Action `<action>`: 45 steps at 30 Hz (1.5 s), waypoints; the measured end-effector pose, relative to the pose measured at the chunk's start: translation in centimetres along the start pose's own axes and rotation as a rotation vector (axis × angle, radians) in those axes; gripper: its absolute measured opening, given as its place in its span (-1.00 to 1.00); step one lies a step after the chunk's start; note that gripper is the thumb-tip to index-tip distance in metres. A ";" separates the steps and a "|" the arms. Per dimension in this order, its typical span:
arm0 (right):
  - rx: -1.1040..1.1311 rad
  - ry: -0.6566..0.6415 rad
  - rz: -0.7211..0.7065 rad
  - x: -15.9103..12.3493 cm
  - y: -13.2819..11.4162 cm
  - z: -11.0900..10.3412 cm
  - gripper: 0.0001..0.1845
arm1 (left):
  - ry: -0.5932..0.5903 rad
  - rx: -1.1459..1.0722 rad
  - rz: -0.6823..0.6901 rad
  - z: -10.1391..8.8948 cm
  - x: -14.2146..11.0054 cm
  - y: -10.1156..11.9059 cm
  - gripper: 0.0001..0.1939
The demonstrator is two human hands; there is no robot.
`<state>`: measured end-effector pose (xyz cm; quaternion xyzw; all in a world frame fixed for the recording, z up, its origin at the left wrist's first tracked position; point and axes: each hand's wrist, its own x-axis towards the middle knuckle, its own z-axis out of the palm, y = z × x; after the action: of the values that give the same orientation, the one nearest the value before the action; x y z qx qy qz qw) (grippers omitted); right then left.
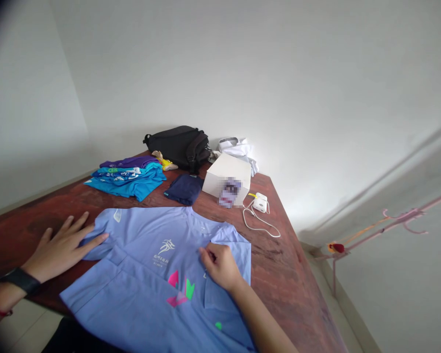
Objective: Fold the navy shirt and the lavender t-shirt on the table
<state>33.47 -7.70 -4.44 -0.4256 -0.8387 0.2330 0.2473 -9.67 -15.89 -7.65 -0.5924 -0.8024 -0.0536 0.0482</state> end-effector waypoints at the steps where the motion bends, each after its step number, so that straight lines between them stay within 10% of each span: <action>1: 0.027 0.010 0.016 -0.1 0.6 0.5 -0.49 | 0.011 -0.043 -0.007 -0.2 0.0 0.4 -0.49; 16: 0.135 -0.015 0.084 -0.5 2.1 1.0 -0.45 | -0.014 -1.012 0.193 -5.1 -1.1 9.8 -0.36; 27: 0.148 -0.040 0.144 -0.5 1.9 0.9 -0.45 | -0.025 -0.537 0.595 -1.9 -1.5 12.5 -0.57; 45: 0.196 -0.046 0.150 -0.4 2.2 1.3 -0.46 | 0.122 -0.465 0.694 -1.9 -1.3 13.1 -0.57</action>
<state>34.18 -7.08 -6.80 -0.4555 -0.7832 0.3413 0.2502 3.23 -13.58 -5.54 -0.8183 -0.5176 -0.2488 -0.0242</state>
